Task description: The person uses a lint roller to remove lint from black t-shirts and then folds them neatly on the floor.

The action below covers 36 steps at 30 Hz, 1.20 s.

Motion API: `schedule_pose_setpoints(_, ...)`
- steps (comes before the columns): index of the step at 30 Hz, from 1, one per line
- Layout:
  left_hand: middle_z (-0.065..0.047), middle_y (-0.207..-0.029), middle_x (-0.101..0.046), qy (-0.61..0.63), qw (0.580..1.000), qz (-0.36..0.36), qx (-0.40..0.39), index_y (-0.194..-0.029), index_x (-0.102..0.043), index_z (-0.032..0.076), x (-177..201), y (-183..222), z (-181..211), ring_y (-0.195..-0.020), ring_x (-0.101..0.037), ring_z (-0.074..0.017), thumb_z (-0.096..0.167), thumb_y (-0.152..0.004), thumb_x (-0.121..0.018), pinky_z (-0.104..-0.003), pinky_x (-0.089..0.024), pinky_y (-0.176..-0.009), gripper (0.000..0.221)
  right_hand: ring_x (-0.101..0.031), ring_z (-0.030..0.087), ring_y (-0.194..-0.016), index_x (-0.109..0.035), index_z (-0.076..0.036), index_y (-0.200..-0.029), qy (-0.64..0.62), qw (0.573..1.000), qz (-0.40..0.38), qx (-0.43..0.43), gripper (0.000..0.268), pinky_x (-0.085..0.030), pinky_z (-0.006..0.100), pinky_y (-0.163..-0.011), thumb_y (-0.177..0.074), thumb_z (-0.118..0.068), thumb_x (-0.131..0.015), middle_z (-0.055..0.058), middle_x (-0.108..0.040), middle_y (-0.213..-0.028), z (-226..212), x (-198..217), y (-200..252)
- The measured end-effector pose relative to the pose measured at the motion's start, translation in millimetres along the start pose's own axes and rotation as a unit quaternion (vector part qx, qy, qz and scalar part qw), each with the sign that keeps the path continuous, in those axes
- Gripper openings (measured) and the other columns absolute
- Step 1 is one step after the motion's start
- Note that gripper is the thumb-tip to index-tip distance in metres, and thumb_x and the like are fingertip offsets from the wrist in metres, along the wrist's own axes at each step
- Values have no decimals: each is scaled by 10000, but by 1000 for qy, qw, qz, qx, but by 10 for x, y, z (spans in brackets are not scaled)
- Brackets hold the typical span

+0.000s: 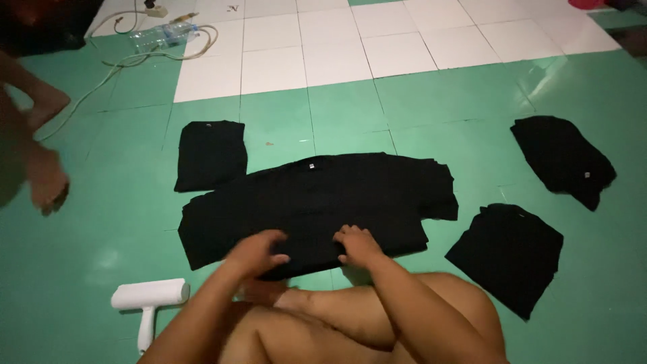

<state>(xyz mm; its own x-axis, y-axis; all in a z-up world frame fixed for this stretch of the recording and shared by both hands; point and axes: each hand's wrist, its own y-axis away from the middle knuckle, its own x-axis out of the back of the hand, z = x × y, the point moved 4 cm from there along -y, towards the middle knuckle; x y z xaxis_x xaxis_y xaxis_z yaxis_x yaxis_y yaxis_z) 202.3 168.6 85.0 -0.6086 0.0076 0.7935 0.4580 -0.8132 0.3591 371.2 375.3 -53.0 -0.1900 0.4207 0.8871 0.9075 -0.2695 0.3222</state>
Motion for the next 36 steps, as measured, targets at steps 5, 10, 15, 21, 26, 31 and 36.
schedule_pose_setpoints(5, -146, -1474, -554, -361, 919, -123, -101, -1471, -533, 181, -1238, -692, -270, -1171, -659, -361, 640, -792, -729, -550, -556, -914, 843, -561, 340, -1201, -631, -125, -1345, 98, 995, 9, 17, 702, -505, 528, -928, -747, -429, -837, 121, -562, -1311, -74, -84, -67)
schedule_pose_setpoints(10, -174, -1491, -553, -373, 911, -121, -130, -1456, -555, 124, -1397, -768, -388, -1178, -663, -376, 470, -895, -651, -556, -517, -961, 666, -609, 312, -1079, -732, -192, -1107, 107, 993, 49, 17, 287, -503, 475, -846, -842, -304, -737, 75, -609, -1202, 10, -196, -125)
schedule_pose_setpoints(15, -139, -1332, -677, -281, 955, -68, -66, -1320, -650, 84, -1109, -688, -368, -1057, -736, -344, 268, -975, -525, -508, -575, -872, 410, -659, 414, -1045, -693, -160, -1022, -30, 997, 71, -16, 205, -529, 562, -836, -943, -322, -595, 156, -675, -1084, 116, -169, -112)
schedule_pose_setpoints(21, -175, -1195, -739, -112, 992, -35, 37, -1410, -519, 94, -862, -591, -534, -1099, -723, -391, 323, -1010, -434, -529, -565, -959, 469, -673, 316, -1105, -651, -179, -1200, 33, 997, 72, -19, 269, -519, 497, -895, -949, -274, -620, 88, -700, -1157, 44, -103, -35)
schedule_pose_setpoints(26, -125, -1246, -719, -262, 961, -38, -85, -1388, -564, 101, -979, -616, -373, -1054, -733, -353, 419, -949, -584, -526, -579, -873, 542, -690, 321, -1011, -739, -161, -1143, 82, 993, 88, -8, 234, -512, 460, -834, -979, -200, -576, 88, -724, -1094, 3, -121, -56)
schedule_pose_setpoints(31, -78, -1183, -713, -302, 946, -15, -118, -1270, -667, 172, -1406, -931, -714, -974, -739, -316, 376, -897, -627, -508, -584, -786, 427, -690, 410, -1036, -703, -156, -1092, -75, 991, 81, -70, 209, -539, 538, -864, -993, -266, -555, 154, -730, -1082, 117, 51, -24)
schedule_pose_setpoints(36, -104, -1048, -759, -252, 965, -18, -66, -1155, -718, 135, -1255, -911, -787, -940, -766, -339, 278, -908, -602, -517, -607, -725, 309, -688, 423, -1047, -682, -172, -1055, -112, 987, 71, -92, 197, -553, 539, -874, -991, -304, -551, 158, -733, -1075, 170, 30, -43)
